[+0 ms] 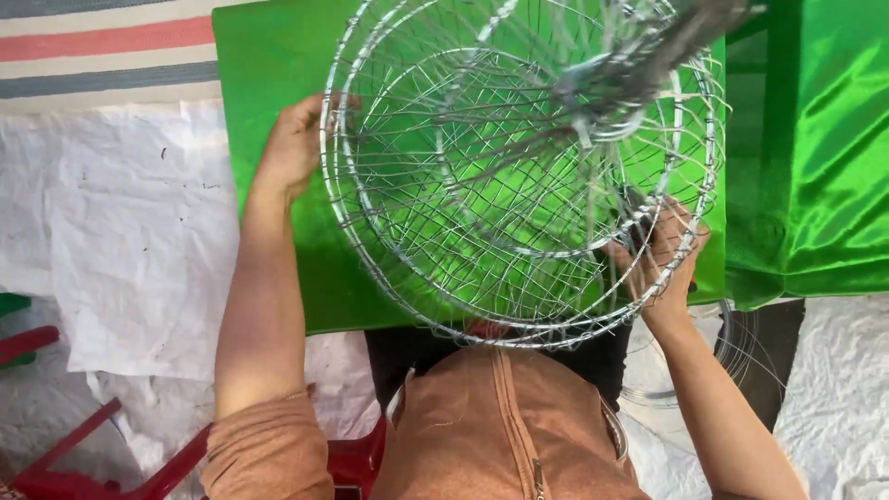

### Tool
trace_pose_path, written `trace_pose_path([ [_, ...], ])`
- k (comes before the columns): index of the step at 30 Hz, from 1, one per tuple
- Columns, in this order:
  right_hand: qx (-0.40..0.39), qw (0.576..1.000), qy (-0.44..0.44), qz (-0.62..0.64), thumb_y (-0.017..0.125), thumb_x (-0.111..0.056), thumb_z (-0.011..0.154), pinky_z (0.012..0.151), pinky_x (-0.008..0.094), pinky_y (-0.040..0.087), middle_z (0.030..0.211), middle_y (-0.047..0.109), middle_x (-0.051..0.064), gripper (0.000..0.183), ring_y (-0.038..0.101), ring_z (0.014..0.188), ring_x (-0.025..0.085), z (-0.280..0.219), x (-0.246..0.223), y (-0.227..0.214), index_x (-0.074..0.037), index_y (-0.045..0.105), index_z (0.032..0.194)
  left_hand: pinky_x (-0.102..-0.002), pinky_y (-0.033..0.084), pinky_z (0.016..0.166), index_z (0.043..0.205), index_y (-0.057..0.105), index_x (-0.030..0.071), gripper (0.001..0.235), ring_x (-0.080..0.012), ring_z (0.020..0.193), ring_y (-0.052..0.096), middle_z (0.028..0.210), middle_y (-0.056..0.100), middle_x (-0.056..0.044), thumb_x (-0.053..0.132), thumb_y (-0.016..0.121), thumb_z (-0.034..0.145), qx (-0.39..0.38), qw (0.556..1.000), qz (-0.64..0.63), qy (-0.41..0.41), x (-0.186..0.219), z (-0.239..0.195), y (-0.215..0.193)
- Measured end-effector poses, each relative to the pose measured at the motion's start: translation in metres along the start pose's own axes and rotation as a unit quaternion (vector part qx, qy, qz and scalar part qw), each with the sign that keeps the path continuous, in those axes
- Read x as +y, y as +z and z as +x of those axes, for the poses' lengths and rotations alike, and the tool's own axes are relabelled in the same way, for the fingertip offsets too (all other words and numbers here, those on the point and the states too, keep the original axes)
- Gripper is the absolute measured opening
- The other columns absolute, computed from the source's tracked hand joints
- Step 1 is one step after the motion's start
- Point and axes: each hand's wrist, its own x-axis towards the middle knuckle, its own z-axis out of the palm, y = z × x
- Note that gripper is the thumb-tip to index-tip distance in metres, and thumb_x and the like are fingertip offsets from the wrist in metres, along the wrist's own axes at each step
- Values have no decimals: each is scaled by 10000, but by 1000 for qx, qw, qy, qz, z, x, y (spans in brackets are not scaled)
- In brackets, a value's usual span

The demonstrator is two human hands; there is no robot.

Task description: The person is assembling a wire cage by manually twisting wire segments together and using pliers to secure the connections.

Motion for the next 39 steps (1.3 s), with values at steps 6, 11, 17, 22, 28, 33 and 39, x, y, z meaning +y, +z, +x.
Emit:
trace_pose_path([
  [6,-50,996,47,57,800,-87,896,892,629,444,1078,647,299,505,608,959,529,36,-36,-26,2,556,1330,-320,632,811,1216,711,133,417,-174,981,736,1159,751,-93,432,634,936,86,966,-239,-40,-20,-22,1],
  [11,-85,983,60,154,755,-62,899,884,698,441,1081,629,378,568,597,1055,621,77,-21,0,-8,480,1393,-334,645,819,1223,695,143,351,-175,988,718,1123,745,-83,363,615,961,159,970,-185,-19,-16,-52,-14],
  [17,-128,992,-7,12,926,-403,761,1065,512,281,1355,458,305,827,335,1282,470,117,-5,20,-51,532,1398,-281,549,863,1000,707,97,26,-168,880,658,930,696,-90,77,718,1012,162,978,-111,73,-79,-44,-32],
  [22,-272,959,66,49,829,-531,780,1082,697,183,1410,346,351,972,198,1363,546,129,19,9,-111,436,1563,-597,478,1119,1533,443,198,808,-483,1365,204,1543,143,-198,347,930,904,254,950,-104,-149,-50,-31,-29],
  [28,-309,909,-97,262,851,-57,755,1126,655,327,1251,640,336,535,534,1245,548,144,17,-14,80,647,1230,-756,101,1128,1489,461,169,586,-457,1494,63,1655,132,-188,79,644,939,104,952,271,-95,-30,-21,-45],
  [33,-377,919,-27,112,703,-129,853,1200,533,175,1618,381,186,737,302,1492,379,144,36,-24,-127,430,1537,-668,1,1227,1644,99,181,899,-373,1551,-84,1703,-78,-81,103,569,881,43,941,240,-235,48,-21,-36],
  [39,-378,923,52,46,729,-283,827,1201,626,59,1690,198,184,834,107,1516,454,131,33,-18,-252,369,1579,-594,-85,1240,1638,-75,299,925,-394,1554,-142,1723,-139,-29,419,511,933,71,933,142,-323,47,2,-40],
])
